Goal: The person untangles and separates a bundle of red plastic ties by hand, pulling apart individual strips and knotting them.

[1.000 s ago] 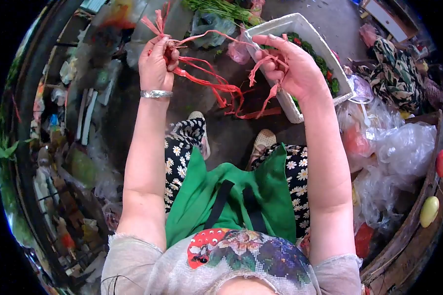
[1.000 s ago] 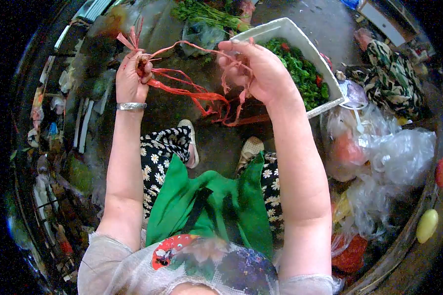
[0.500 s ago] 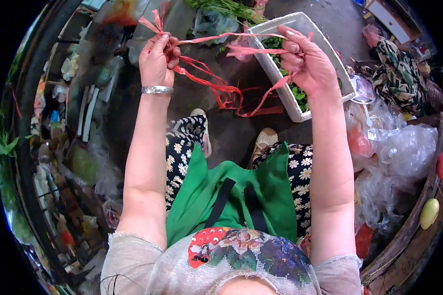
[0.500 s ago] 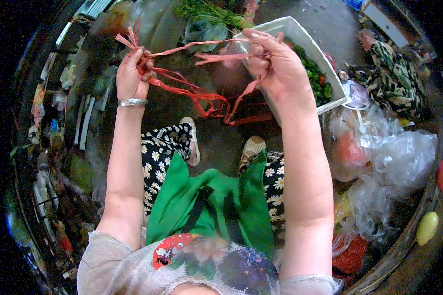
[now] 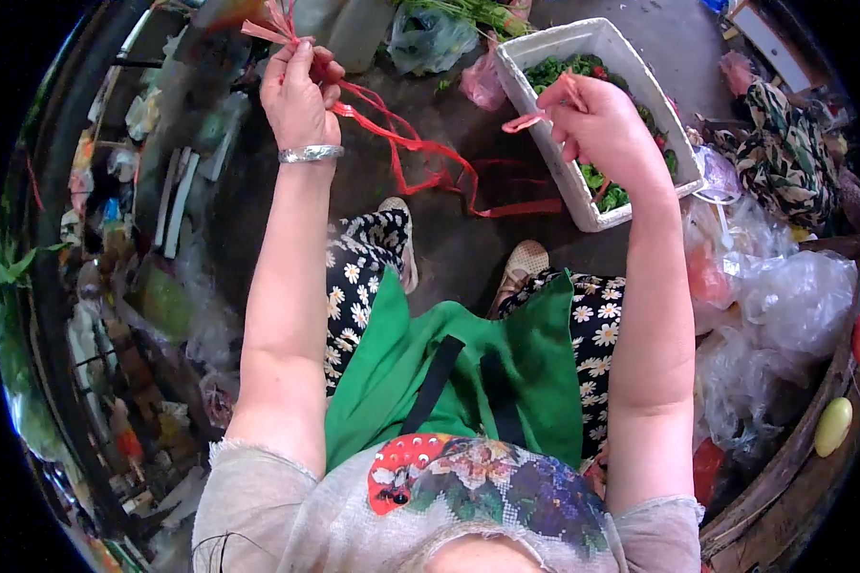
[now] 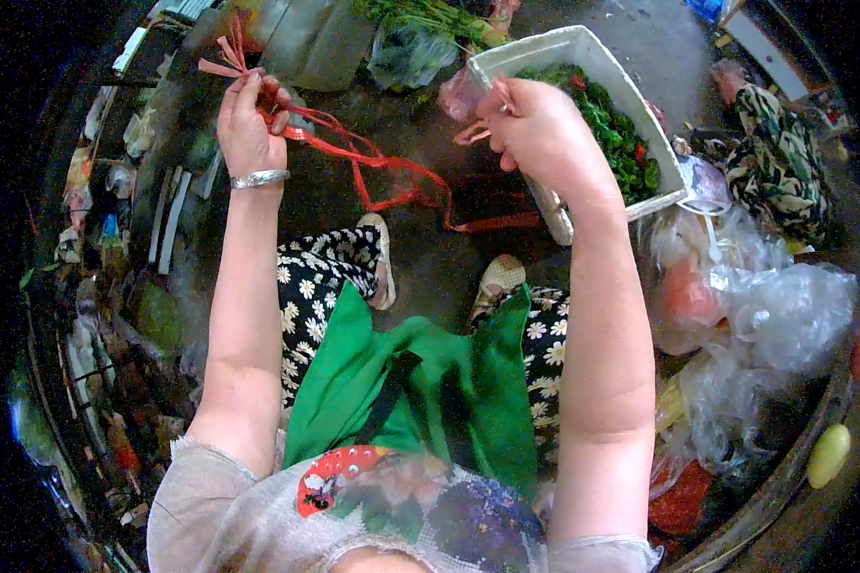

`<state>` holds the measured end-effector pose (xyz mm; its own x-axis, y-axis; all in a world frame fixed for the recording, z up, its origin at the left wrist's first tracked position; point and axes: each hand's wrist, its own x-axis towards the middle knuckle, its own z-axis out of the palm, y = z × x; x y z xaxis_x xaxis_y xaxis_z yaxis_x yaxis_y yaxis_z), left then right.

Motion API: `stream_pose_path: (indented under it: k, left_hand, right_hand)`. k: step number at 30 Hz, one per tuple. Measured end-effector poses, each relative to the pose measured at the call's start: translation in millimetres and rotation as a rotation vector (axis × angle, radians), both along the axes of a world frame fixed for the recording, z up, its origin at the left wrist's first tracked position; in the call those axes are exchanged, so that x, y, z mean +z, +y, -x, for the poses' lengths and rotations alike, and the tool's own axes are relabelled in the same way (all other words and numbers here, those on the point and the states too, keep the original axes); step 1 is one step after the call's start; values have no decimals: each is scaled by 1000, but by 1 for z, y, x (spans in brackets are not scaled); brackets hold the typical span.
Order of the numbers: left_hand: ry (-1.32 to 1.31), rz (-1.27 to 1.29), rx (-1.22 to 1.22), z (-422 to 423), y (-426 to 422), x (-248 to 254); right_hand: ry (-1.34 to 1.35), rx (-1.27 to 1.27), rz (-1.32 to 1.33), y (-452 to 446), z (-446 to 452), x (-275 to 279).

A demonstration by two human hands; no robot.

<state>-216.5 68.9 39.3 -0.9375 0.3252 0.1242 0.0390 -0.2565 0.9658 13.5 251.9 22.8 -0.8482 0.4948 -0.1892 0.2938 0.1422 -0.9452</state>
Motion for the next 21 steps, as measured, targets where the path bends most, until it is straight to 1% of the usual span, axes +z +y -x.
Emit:
stream_pose_path:
  k: [1,3,5,8,11,12,13,15,16,17,19,20,21]
  left_hand:
    - [-6,-15,-8,0,0,0]
    - [3,-21,-22,2,-1,-1]
    - [12,-27,-33,2,-1,-1]
    - [0,-40,-37,1,0,-1]
    - [1,-44,-93,1,-2,-3]
    - [-7,-31,-118,0,-1,-3]
    - [-14,-20,-142,-1,-1,-3]
    - [-29,4,-168,-5,2,-4]
    - [-36,19,-201,-8,4,-4]
    - [-44,35,-234,-11,5,-3]
    - [-72,31,-237,-16,10,-4]
    - [-76,39,-249,-18,10,-3]
    - [-82,47,-261,-19,9,-2]
  right_hand:
    - [-1,1,1,-1,0,0]
    - [-140,98,39,-5,0,3]
    - [-137,122,38,-10,2,5]
    - [-161,218,-51,-14,4,4]
    - [-193,272,-106,-18,5,6]
    - [-212,255,-23,-20,4,7]
    - [-186,306,0,-19,5,2]
    - [-221,357,51,-23,5,2]
    - [-244,396,10,-24,7,-3]
    - [-293,420,-11,-26,8,-6]
    - [-453,454,-52,-32,7,19]
    - [-508,516,-114,-32,8,23]
    - [-507,516,-116,-32,6,14]
